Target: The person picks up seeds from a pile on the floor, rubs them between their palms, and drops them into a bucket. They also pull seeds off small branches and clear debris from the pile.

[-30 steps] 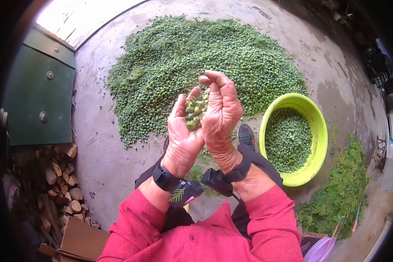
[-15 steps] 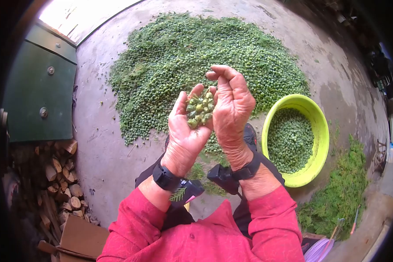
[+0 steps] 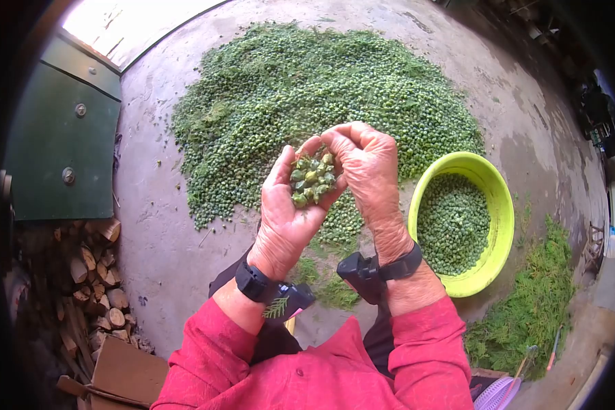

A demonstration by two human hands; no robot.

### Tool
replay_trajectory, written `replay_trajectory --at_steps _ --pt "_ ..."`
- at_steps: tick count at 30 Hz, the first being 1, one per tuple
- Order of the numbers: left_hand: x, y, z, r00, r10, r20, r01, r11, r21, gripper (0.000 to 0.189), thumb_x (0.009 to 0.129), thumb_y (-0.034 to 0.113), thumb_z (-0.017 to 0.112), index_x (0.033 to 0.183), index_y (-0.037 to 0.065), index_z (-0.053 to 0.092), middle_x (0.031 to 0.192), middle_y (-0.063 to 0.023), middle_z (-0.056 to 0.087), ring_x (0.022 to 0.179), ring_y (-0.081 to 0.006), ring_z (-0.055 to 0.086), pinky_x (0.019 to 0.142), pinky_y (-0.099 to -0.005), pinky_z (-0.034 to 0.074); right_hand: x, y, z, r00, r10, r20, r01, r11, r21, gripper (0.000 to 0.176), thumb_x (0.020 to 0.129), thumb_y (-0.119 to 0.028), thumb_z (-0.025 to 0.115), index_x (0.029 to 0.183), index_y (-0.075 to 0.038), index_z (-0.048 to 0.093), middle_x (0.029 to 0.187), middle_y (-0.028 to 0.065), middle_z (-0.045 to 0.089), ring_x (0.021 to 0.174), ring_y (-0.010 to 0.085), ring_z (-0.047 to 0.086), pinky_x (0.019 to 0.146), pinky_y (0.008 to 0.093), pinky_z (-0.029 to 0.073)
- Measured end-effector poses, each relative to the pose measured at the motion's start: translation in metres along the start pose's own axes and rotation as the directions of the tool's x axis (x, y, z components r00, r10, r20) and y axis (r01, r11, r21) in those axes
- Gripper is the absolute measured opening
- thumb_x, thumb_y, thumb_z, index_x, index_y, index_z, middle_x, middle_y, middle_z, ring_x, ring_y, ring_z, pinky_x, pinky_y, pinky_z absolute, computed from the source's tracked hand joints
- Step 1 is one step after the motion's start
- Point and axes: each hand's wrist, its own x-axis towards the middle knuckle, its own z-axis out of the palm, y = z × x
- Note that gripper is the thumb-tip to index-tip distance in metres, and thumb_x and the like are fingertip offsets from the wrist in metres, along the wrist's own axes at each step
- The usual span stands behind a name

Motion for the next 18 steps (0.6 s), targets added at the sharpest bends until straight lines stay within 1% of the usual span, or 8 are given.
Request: replay_trajectory --at_steps 1,3,5,6,7,9,11,18 --pt "-0.001 -0.001 0.003 1.000 -0.008 -0.019 0.007 1.000 -0.022 0.038 0.096 0.038 0.039 0.109 0.006 0.055 0.103 -0.0142 0.060 0.093 -0.0274 0.060 0.079 -0.0442 0.052 -0.001 -0.003 0.000 0.995 0.095 -0.041 -0.090 0.990 0.105 0.007 0.082 -0.009 0.064 0.080 -0.003 0.068 0.069 -0.0007 0.063 0.060 0.0038 0.054 0.051 0.0210 0.044" --pt "0.000 0.000 0.001 1.000 -0.006 -0.020 0.005 1.000 -0.028 0.039 0.096 0.038 0.039 0.109 0.005 0.054 0.103 -0.0157 0.059 0.094 -0.0288 0.059 0.081 -0.0453 0.052 0.000 -0.005 -0.001 0.982 -0.100 -0.159 0.127 0.978 0.168 0.009 0.081 -0.011 0.066 0.078 -0.003 0.068 0.069 0.0018 0.064 0.060 0.0059 0.056 0.051 0.0222 0.045" --pt "0.000 0.001 0.001 1.000 0.000 -0.021 -0.001 0.999 -0.035 0.039 0.096 0.038 0.039 0.109 0.003 0.053 0.103 -0.0171 0.059 0.094 -0.0302 0.059 0.083 -0.0464 0.051 -0.003 -0.030 -0.019 0.895 -0.174 0.410 0.108 0.978 0.178 0.012 0.080 -0.014 0.067 0.082 -0.002 0.069 0.072 0.0038 0.065 0.060 0.0081 0.057 0.053 0.0230 0.046" --pt "-0.001 0.001 0.002 1.000 -0.021 -0.004 0.020 0.998 -0.059 0.039 0.096 0.038 0.039 0.109 0.003 0.053 0.103 -0.0170 0.059 0.095 -0.0298 0.059 0.084 -0.0469 0.051 0.000 -0.037 -0.027 0.687 -0.175 0.706 0.155 0.983 0.093 0.029 0.079 -0.028 0.067 0.083 0.001 0.068 0.074 0.0065 0.063 0.057 0.0115 0.055 0.062 0.0250 0.046" --pt "-0.001 0.001 0.003 0.999 -0.043 0.013 0.044 0.996 -0.080 0.039 0.096 0.038 0.039 0.108 0.003 0.053 0.103 -0.0168 0.059 0.095 -0.0295 0.059 0.085 -0.0474 0.050 -0.005 -0.040 -0.029 0.616 -0.207 0.760 0.167 0.977 0.131 0.033 0.079 -0.031 0.066 0.089 0.001 0.069 0.079 0.0074 0.064 0.064 0.0124 0.057 0.067 0.0248 0.046" --pt "0.001 0.003 -0.002 0.999 -0.041 0.005 0.041 0.998 -0.048 0.040 0.096 0.038 0.038 0.107 0.003 0.054 0.101 -0.0149 0.060 0.094 -0.0281 0.060 0.085 -0.0464 0.051 -0.007 -0.045 -0.019 0.789 -0.268 0.553 0.170 0.960 0.223 0.017 0.075 -0.013 0.070 0.089 -0.004 0.070 0.081 0.0048 0.066 0.076 0.0116 0.058 0.069 0.0245 0.047" --pt "0.001 0.001 -0.007 0.996 -0.043 0.074 0.043 0.999 -0.006 0.041 0.096 0.039 0.036 0.107 0.004 0.054 0.100 -0.0120 0.060 0.094 -0.0276 0.060 0.085 -0.0452 0.051 0.005 -0.028 -0.017 0.886 -0.348 0.308 0.411 0.896 -0.169 0.016 0.076 -0.011 0.068 0.089 -0.003 0.070 0.092 0.0081 0.063 0.087 0.0180 0.058 0.076 0.0278 0.047" --pt "0.003 -0.002 -0.006 0.992 -0.117 0.052 0.113 0.990 0.083 0.035 0.095 0.040 0.041 0.107 0.011 0.055 0.102 -0.0081 0.061 0.096 -0.0230 0.060 0.081 -0.0445 0.051 0.013 0.000 -0.017 0.860 -0.315 0.402 0.470 0.798 -0.378 0.013 0.072 -0.007 0.067 0.085 -0.004 0.069 0.092 0.0097 0.062 0.086 0.0222 0.061 0.077 0.0308 0.048"
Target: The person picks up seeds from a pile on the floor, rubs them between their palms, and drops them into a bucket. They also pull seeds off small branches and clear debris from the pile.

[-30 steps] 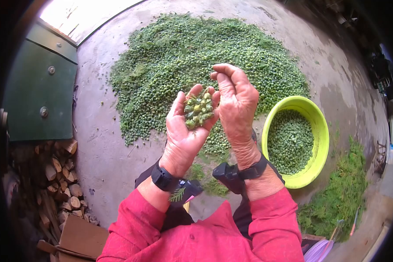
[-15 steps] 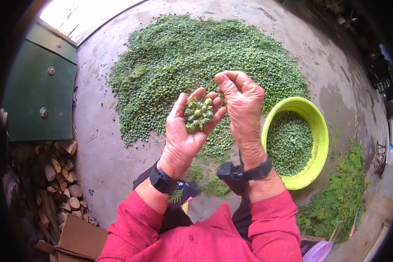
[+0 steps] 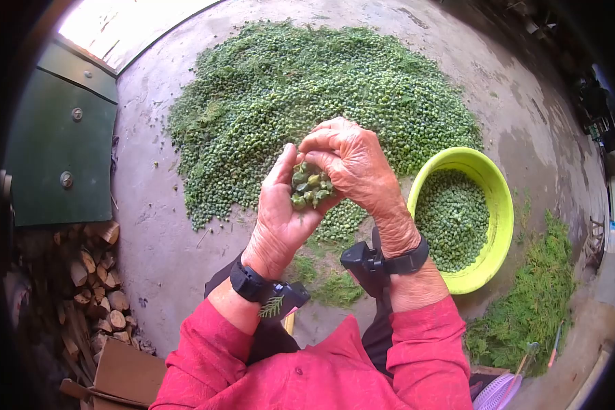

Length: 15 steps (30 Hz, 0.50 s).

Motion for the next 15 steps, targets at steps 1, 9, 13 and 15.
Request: replay_trajectory --at_steps 1,9,13,15 --pt "0.000 0.000 0.000 1.000 -0.029 -0.001 0.029 1.000 -0.008 0.035 0.095 0.040 0.041 0.107 0.011 0.055 0.102 -0.0078 0.061 0.096 -0.0229 0.060 0.081 -0.0445 0.051 0.000 0.000 0.000 0.999 0.044 -0.002 -0.044 0.998 0.052 0.011 0.072 -0.007 0.067 0.083 -0.004 0.069 0.092 0.0098 0.062 0.084 0.0222 0.061 0.076 0.0305 0.048" --pt "0.002 0.003 0.004 0.995 0.081 -0.063 -0.086 0.993 -0.081 0.039 0.096 0.037 0.037 0.107 0.002 0.051 0.101 -0.0156 0.059 0.094 -0.0291 0.060 0.087 -0.0475 0.051 0.000 -0.010 -0.007 0.932 0.359 -0.045 -0.288 0.812 0.508 0.008 0.084 -0.003 0.059 0.090 0.001 0.064 0.088 0.0034 0.059 0.072 0.0094 0.061 0.064 0.0216 0.049" --pt "0.005 0.007 0.001 0.987 0.152 -0.047 -0.157 0.976 -0.152 0.039 0.097 0.036 0.037 0.109 0.002 0.050 0.103 -0.0177 0.057 0.097 -0.0312 0.058 0.090 -0.0490 0.048 0.000 -0.016 -0.014 0.966 0.229 -0.124 -0.133 0.842 0.522 0.009 0.083 -0.003 0.061 0.090 0.001 0.065 0.081 0.0028 0.063 0.071 0.0099 0.060 0.068 0.0232 0.048" --pt "0.006 0.012 0.000 0.982 0.187 -0.026 -0.188 0.965 -0.185 0.039 0.097 0.036 0.036 0.110 0.002 0.049 0.104 -0.0179 0.057 0.099 -0.0312 0.057 0.092 -0.0496 0.046 -0.004 -0.033 -0.033 0.984 0.048 0.172 -0.132 0.844 0.519 0.010 0.077 -0.005 0.067 0.085 0.000 0.068 0.076 0.0047 0.066 0.068 0.0093 0.058 0.066 0.0223 0.047"
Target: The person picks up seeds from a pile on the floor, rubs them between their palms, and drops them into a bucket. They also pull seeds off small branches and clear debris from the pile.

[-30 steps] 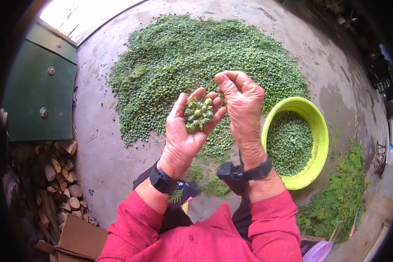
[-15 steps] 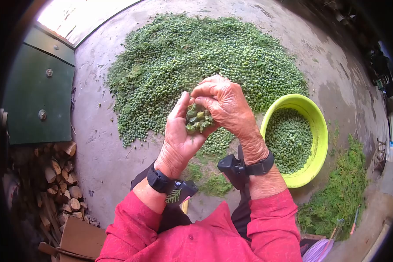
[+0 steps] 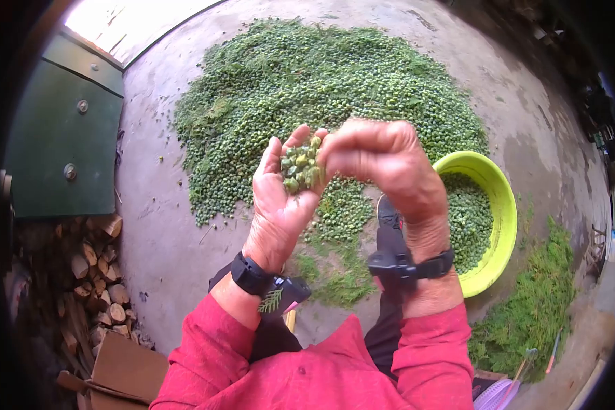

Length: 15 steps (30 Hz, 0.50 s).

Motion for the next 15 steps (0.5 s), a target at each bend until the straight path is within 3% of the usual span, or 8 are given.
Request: replay_trajectory --at_steps 2,3,4,6,7,10,11,15 --pt "0.001 0.002 0.001 1.000 0.016 0.015 -0.016 1.000 -0.019 0.038 0.097 0.036 0.035 0.110 0.002 0.049 0.105 -0.0179 0.056 0.102 -0.0315 0.055 0.094 -0.0506 0.044 -0.006 -0.006 -0.001 0.948 0.036 0.315 -0.033 0.999 -0.014 0.012 0.076 -0.007 0.070 0.085 0.000 0.069 0.069 0.0040 0.065 0.064 0.0082 0.058 0.063 0.0215 0.046" --pt "0.000 0.002 0.004 1.000 0.024 0.000 -0.024 0.999 -0.023 0.038 0.097 0.035 0.035 0.110 0.002 0.048 0.105 -0.0182 0.055 0.103 -0.0320 0.054 0.095 -0.0492 0.043 -0.007 -0.008 0.009 0.966 0.043 0.255 -0.037 0.999 -0.026 0.015 0.075 -0.009 0.071 0.087 0.000 0.069 0.065 0.0038 0.064 0.060 0.0075 0.057 0.059 0.0215 0.046" --pt "0.000 0.003 0.003 1.000 0.025 0.000 -0.025 0.999 -0.023 0.038 0.097 0.035 0.035 0.110 0.002 0.048 0.105 -0.0182 0.055 0.103 -0.0320 0.054 0.095 -0.0492 0.043 -0.006 -0.008 0.014 0.963 0.175 0.206 -0.155 0.982 -0.111 0.014 0.075 -0.007 0.070 0.087 0.000 0.069 0.068 0.0047 0.065 0.062 0.0078 0.057 0.057 0.0221 0.046" --pt "0.001 0.003 0.002 0.999 0.050 0.013 -0.050 0.999 -0.002 0.037 0.097 0.034 0.036 0.110 0.002 0.048 0.105 -0.0183 0.055 0.101 -0.0320 0.054 0.092 -0.0463 0.044 -0.002 0.007 0.025 0.979 0.204 0.006 -0.198 0.958 -0.206 0.013 0.074 -0.005 0.069 0.086 0.000 0.068 0.070 0.0049 0.065 0.062 0.0087 0.058 0.059 0.0235 0.047" --pt "-0.001 0.001 0.005 0.998 0.061 0.003 -0.061 0.998 0.013 0.036 0.097 0.034 0.037 0.110 0.003 0.048 0.105 -0.0184 0.055 0.100 -0.0308 0.055 0.089 -0.0435 0.046 -0.002 0.017 0.033 0.986 0.142 -0.082 -0.157 0.961 -0.229 0.013 0.074 -0.004 0.067 0.087 -0.001 0.067 0.071 0.0051 0.065 0.062 0.0099 0.058 0.062 0.0255 0.048" --pt "0.002 -0.002 0.001 0.998 0.059 -0.022 -0.058 0.998 0.030 0.036 0.096 0.033 0.038 0.111 0.002 0.048 0.106 -0.0179 0.055 0.098 -0.0290 0.055 0.089 -0.0417 0.046 0.000 0.035 0.042 0.971 -0.241 -0.004 0.200 0.815 -0.544 0.015 0.071 -0.001 0.064 0.086 -0.003 0.064 0.079 0.0123 0.062 0.076 0.0245 0.061 0.069 0.0301 0.049" --pt "0.003 -0.002 -0.004 0.998 0.060 0.025 -0.062 0.997 0.054 0.034 0.096 0.031 0.041 0.111 0.002 0.049 0.107 -0.0180 0.055 0.098 -0.0279 0.055 0.090 -0.0399 0.046 0.000 0.035 0.043 0.971 -0.239 -0.005 0.198 0.815 -0.544 0.015 0.071 -0.001 0.064 0.086 -0.003 0.064 0.079 0.0123 0.062 0.076 0.0245 0.061 0.069 0.0301 0.049" --pt "0.004 -0.003 -0.004 0.999 0.048 -0.022 -0.049 0.998 -0.029 0.031 0.095 0.028 0.043 0.110 0.001 0.050 0.108 -0.0190 0.055 0.099 -0.0281 0.055 0.092 -0.0387 0.045 0.003 0.041 0.045 0.966 -0.235 -0.110 0.139 0.826 -0.547 0.015 0.070 0.000 0.063 0.085 -0.002 0.062 0.081 0.0133 0.058 0.078 0.0289 0.059 0.070 0.0335 0.048"
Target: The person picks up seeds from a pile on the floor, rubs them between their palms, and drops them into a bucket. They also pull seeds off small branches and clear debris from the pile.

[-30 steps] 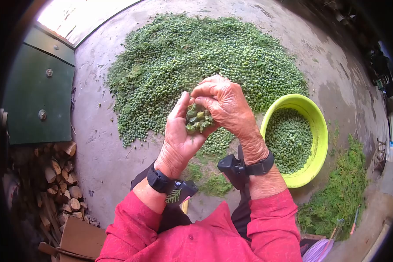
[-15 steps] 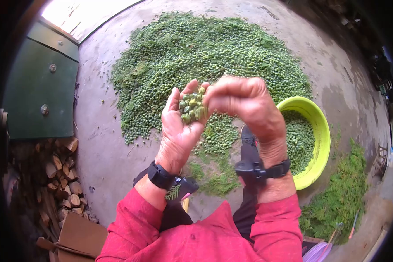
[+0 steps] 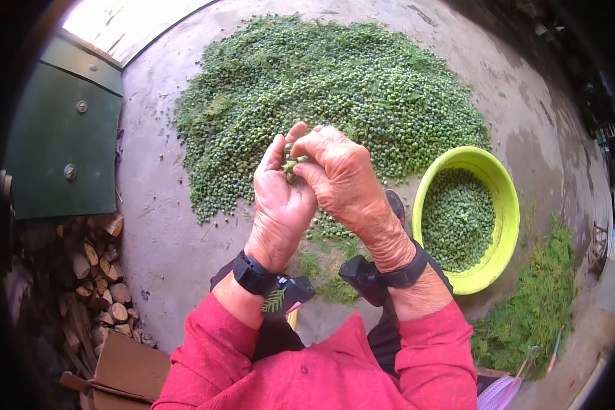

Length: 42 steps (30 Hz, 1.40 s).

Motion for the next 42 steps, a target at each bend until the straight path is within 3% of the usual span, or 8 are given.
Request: replay_trajectory --at_steps 4,6,12,21,22,23,26,42 --pt "-0.002 0.003 0.001 1.000 0.013 -0.012 -0.013 1.000 0.007 0.031 0.095 0.028 0.043 0.110 0.002 0.050 0.107 -0.0185 0.056 0.098 -0.0279 0.055 0.090 -0.0386 0.046 0.001 0.004 0.001 0.999 -0.002 -0.037 0.004 0.998 0.058 0.015 0.071 0.000 0.063 0.085 -0.003 0.064 0.081 0.0118 0.057 0.079 0.0275 0.059 0.071 0.0342 0.047" --pt "-0.009 0.003 0.002 0.986 0.114 0.119 -0.138 0.965 0.222 0.031 0.096 0.027 0.041 0.110 0.002 0.050 0.107 -0.0179 0.056 0.096 -0.0279 0.057 0.088 -0.0390 0.048 0.002 0.006 -0.004 1.000 -0.010 -0.027 0.012 0.995 0.100 0.015 0.071 0.001 0.063 0.085 -0.004 0.065 0.081 0.0112 0.057 0.079 0.0271 0.059 0.071 0.0344 0.047" --pt "0.000 0.006 0.004 0.994 0.085 0.073 -0.093 0.990 0.107 0.034 0.097 0.028 0.035 0.114 0.002 0.047 0.111 -0.0195 0.055 0.106 -0.0325 0.053 0.097 -0.0456 0.040 -0.002 -0.005 -0.012 0.957 -0.075 0.279 0.071 0.997 0.027 0.020 0.069 0.003 0.063 0.086 -0.007 0.068 0.074 0.0046 0.053 0.074 0.0196 0.053 0.078 0.0312 0.044" --pt "0.000 0.008 0.005 0.998 0.001 0.060 0.001 0.999 -0.032 0.035 0.096 0.032 0.036 0.110 0.003 0.049 0.105 -0.0190 0.056 0.100 -0.0331 0.054 0.094 -0.0475 0.041 0.003 0.007 -0.004 0.988 -0.107 0.112 0.091 0.987 0.133 0.006 0.077 -0.002 0.064 0.084 -0.003 0.064 0.078 0.0024 0.056 0.071 0.0146 0.055 0.074 0.0278 0.047" --pt "0.000 0.009 0.007 1.000 -0.010 0.020 0.011 0.997 -0.072 0.036 0.097 0.034 0.036 0.110 0.004 0.049 0.101 -0.0169 0.057 0.095 -0.0310 0.056 0.088 -0.0454 0.046 -0.002 0.001 -0.007 0.956 0.251 0.149 -0.290 0.873 0.391 0.005 0.079 -0.004 0.063 0.084 -0.002 0.064 0.086 0.0042 0.062 0.085 0.0183 0.059 0.082 0.0295 0.046" --pt "0.000 0.011 0.007 1.000 -0.008 0.022 0.009 0.997 -0.074 0.036 0.097 0.034 0.036 0.110 0.004 0.049 0.101 -0.0169 0.057 0.095 -0.0310 0.056 0.088 -0.0454 0.046 0.000 -0.004 -0.011 0.932 0.336 0.137 -0.356 0.769 0.531 0.005 0.084 -0.005 0.061 0.086 -0.002 0.063 0.085 0.0028 0.063 0.078 0.0150 0.060 0.073 0.0271 0.049" --pt "-0.003 0.012 0.003 0.998 -0.002 0.068 0.000 1.000 0.031 0.035 0.097 0.033 0.037 0.110 0.004 0.051 0.104 -0.0167 0.058 0.099 -0.0297 0.056 0.084 -0.0424 0.047 0.001 0.005 -0.012 0.905 0.398 0.150 -0.344 0.477 0.809 0.012 0.088 -0.009 0.058 0.097 -0.002 0.059 0.087 0.0054 0.063 0.061 0.0091 0.058 0.051 0.0213 0.046" --pt "-0.004 0.006 0.002 0.993 -0.058 -0.104 0.072 0.988 0.135 0.025 0.091 0.028 0.053 0.101 0.005 0.056 0.096 -0.0114 0.060 0.088 -0.0240 0.058 0.074 -0.0387 0.050 0.003 0.023 -0.021 0.897 0.411 0.160 -0.213 0.087 0.973 0.010 0.093 -0.008 0.046 0.101 -0.004 0.051 0.091 0.0182 0.063 0.072 0.0210 0.063 0.059 0.0298 0.051"
